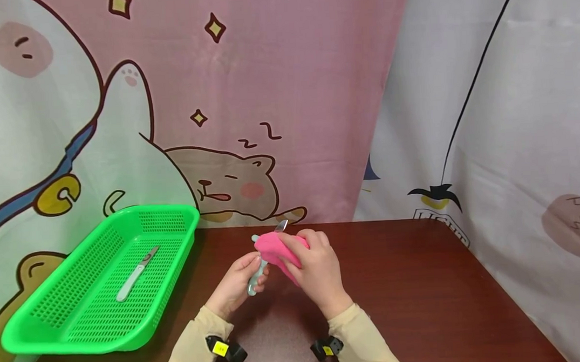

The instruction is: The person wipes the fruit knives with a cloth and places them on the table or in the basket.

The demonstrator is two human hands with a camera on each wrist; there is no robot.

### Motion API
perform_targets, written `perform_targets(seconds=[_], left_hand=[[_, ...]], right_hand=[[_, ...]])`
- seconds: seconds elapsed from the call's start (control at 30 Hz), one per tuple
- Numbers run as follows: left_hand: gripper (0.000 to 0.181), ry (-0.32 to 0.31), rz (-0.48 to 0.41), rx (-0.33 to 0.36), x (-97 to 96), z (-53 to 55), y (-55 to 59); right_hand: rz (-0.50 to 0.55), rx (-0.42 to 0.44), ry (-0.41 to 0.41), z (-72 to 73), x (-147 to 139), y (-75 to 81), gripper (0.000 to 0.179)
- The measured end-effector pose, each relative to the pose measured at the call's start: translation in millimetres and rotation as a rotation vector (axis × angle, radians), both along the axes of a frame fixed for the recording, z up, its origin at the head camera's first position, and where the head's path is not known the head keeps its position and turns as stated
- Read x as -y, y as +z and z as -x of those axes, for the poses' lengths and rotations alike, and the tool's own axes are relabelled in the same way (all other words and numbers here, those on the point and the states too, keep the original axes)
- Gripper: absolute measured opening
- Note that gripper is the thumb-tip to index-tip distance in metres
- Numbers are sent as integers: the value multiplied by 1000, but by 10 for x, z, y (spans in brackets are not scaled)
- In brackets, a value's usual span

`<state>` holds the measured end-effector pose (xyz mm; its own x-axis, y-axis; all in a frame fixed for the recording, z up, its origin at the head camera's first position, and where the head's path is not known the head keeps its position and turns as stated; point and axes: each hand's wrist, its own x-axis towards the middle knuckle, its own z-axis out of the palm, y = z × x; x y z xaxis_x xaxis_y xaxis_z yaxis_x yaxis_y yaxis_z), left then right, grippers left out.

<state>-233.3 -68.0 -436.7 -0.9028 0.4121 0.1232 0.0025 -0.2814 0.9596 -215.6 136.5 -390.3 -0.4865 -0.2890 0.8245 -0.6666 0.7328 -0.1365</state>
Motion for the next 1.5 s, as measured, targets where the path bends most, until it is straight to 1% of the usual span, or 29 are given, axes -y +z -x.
perform_targets(seconds=[0.2, 0.57, 0.73, 0.97, 1.23, 1.5], left_hand=[[16, -10, 4, 8, -14, -12, -1], [22, 17, 55, 10, -5, -30, 19], [26, 26, 78, 2, -5, -29, 24], [26, 40, 97, -6, -10, -13, 14], [37, 31, 97, -4, -2, -12, 35], [33, 37, 85, 6, 15, -9, 38]], right_hand=[[-13, -13, 4, 40, 71, -38, 59], [-17, -18, -12, 66, 103, -83, 58], [-25, -9, -20, 98, 101, -74, 56], [-48, -1, -32, 186, 73, -26, 53], [-48, 16, -70, 285, 5, 72, 48], [-30, 44, -119, 384, -66, 185, 46]])
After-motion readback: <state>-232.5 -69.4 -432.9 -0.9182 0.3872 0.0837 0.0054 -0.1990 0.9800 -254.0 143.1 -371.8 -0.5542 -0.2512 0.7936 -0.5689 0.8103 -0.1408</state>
